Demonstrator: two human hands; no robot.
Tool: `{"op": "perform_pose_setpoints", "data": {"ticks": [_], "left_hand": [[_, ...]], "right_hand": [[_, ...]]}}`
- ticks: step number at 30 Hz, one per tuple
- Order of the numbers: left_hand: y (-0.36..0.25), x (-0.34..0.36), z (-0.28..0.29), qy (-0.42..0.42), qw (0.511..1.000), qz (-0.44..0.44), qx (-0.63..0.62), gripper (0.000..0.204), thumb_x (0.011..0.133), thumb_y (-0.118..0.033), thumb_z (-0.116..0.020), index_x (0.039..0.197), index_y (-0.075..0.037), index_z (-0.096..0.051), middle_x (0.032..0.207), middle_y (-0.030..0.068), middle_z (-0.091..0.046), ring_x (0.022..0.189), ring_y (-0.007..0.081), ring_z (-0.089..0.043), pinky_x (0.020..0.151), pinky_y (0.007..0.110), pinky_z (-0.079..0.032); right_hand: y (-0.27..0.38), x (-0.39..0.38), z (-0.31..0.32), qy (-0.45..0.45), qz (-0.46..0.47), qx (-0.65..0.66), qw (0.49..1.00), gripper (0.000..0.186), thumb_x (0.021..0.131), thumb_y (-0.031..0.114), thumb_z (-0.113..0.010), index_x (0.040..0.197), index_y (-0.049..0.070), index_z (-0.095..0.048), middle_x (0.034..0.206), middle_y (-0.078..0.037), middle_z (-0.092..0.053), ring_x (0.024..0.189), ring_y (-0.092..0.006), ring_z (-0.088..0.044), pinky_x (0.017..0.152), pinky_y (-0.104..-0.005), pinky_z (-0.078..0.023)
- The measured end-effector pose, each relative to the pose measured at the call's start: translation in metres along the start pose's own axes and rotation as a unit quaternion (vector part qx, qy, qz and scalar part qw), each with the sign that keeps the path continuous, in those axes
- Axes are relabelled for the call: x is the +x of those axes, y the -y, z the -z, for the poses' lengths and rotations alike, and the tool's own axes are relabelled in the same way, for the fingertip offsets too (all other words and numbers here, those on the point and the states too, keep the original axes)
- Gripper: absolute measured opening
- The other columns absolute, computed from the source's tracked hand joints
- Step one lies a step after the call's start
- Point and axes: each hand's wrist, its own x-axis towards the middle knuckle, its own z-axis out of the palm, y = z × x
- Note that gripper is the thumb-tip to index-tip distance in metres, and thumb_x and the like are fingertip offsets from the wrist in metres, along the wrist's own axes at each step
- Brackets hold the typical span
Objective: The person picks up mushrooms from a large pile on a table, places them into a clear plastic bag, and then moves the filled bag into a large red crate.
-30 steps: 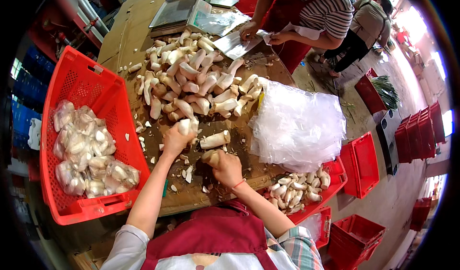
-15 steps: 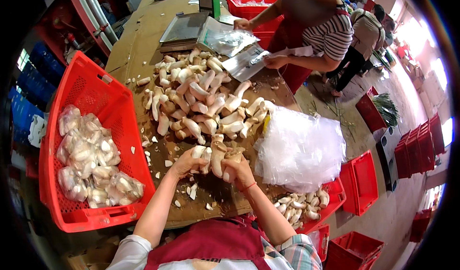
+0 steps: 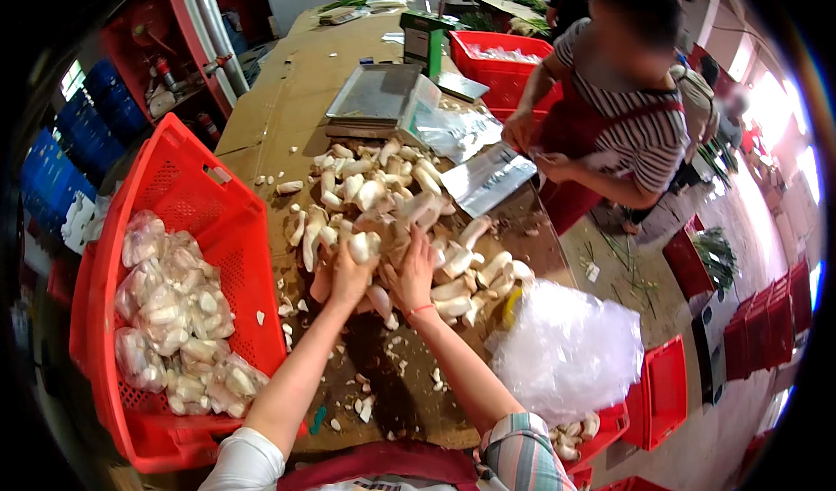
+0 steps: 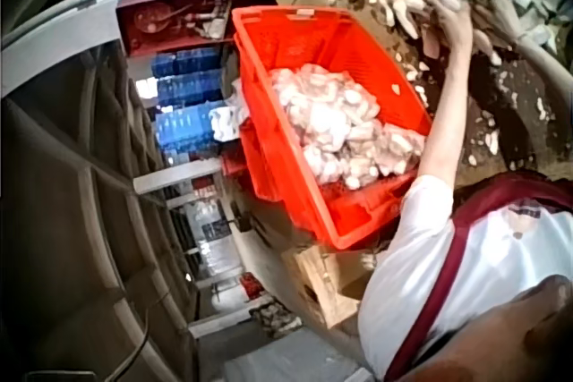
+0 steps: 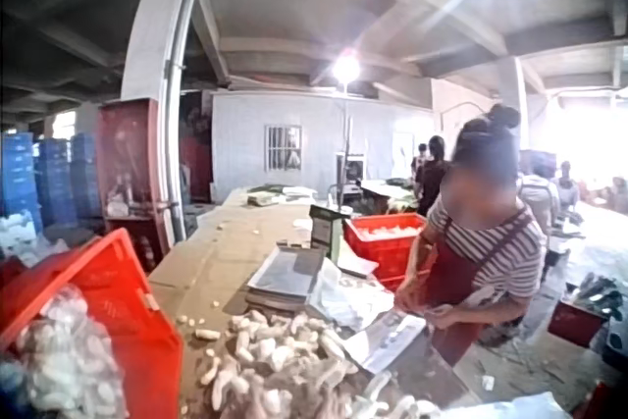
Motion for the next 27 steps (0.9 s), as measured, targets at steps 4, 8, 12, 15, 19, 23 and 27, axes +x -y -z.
{"op": "perform_pose_setpoints", "data": {"ticks": [4, 8, 12, 15, 19, 23, 27], "left_hand": [[0.020, 0.021, -0.022, -0.059, 0.992, -0.097, 0.044, 0.059, 0.074, -0.007, -0.069, 0.124, 0.000, -0.039, 0.115, 0.0251, -0.053, 0.106, 0.0412, -0.053, 0.090, 0.043, -0.044], [0.011, 0.063, -0.028, -0.086, 0.973, -0.157, 0.148, 0.059, 0.073, -0.006, -0.071, 0.122, 0.000, -0.039, 0.114, 0.0247, -0.052, 0.105, 0.0415, -0.052, 0.089, 0.045, -0.044], [0.006, 0.117, -0.028, -0.033, 0.967, -0.155, 0.202, 0.062, 0.074, -0.015, -0.071, 0.124, -0.001, -0.038, 0.125, 0.0248, -0.044, 0.110, 0.0416, -0.049, 0.089, 0.047, -0.044], [0.011, 0.137, -0.022, 0.097, 0.948, -0.085, 0.291, 0.077, 0.080, -0.037, -0.067, 0.138, -0.001, -0.031, 0.139, 0.0246, -0.033, 0.127, 0.0415, -0.035, 0.105, 0.049, -0.032], [-0.022, 0.136, 0.017, 0.130, 0.962, -0.118, 0.211, 0.078, 0.084, -0.051, -0.060, 0.140, -0.003, -0.035, 0.145, 0.0214, -0.032, 0.136, 0.0373, -0.027, 0.111, 0.045, -0.023], [0.027, 0.146, 0.137, -0.265, 0.918, -0.250, 0.156, 0.043, 0.076, -0.011, -0.069, 0.115, -0.002, -0.053, 0.119, 0.0166, -0.053, 0.117, 0.0341, -0.046, 0.102, 0.042, -0.034], [0.030, 0.137, 0.287, -0.504, 0.743, -0.139, 0.418, 0.056, 0.072, -0.006, -0.065, 0.125, -0.007, -0.047, 0.124, 0.0199, -0.046, 0.121, 0.0387, -0.039, 0.104, 0.053, -0.027]], "right_hand": [[-0.009, 0.022, -0.013, 0.009, -0.024, -0.067, 0.997, 0.081, 0.065, 0.022, -0.073, 0.134, -0.001, -0.037, 0.120, -0.020, -0.051, 0.112, -0.0357, -0.045, 0.097, -0.0441, -0.034], [-0.014, 0.045, -0.022, 0.005, -0.059, -0.084, 0.995, 0.079, 0.064, 0.032, -0.077, 0.130, 0.005, -0.044, 0.119, -0.017, -0.053, 0.113, -0.0348, -0.044, 0.098, -0.0465, -0.030], [-0.040, 0.064, -0.034, 0.067, -0.151, -0.164, 0.973, 0.077, 0.065, 0.053, -0.074, 0.116, 0.002, -0.048, 0.114, -0.020, -0.052, 0.112, -0.0372, -0.043, 0.096, -0.0474, -0.032], [-0.018, 0.070, -0.033, 0.114, -0.177, -0.184, 0.960, 0.102, 0.068, 0.061, -0.071, 0.137, -0.005, -0.033, 0.135, -0.030, -0.040, 0.128, -0.0436, -0.034, 0.106, -0.0483, -0.028], [-0.048, 0.064, -0.031, 0.011, -0.111, -0.124, 0.986, 0.112, 0.066, 0.048, -0.079, 0.144, -0.005, -0.019, 0.144, -0.025, -0.030, 0.135, -0.0374, -0.026, 0.111, -0.0445, -0.020], [-0.040, 0.053, -0.026, -0.032, -0.018, -0.125, 0.991, 0.097, 0.075, 0.040, -0.075, 0.146, 0.002, -0.021, 0.147, -0.020, -0.029, 0.136, -0.0354, -0.025, 0.111, -0.0451, -0.019], [-0.032, 0.056, -0.010, 0.017, -0.002, -0.185, 0.983, 0.079, 0.083, 0.037, -0.068, 0.146, 0.014, -0.028, 0.148, -0.017, -0.028, 0.138, -0.0339, -0.024, 0.111, -0.0462, -0.019]]}}
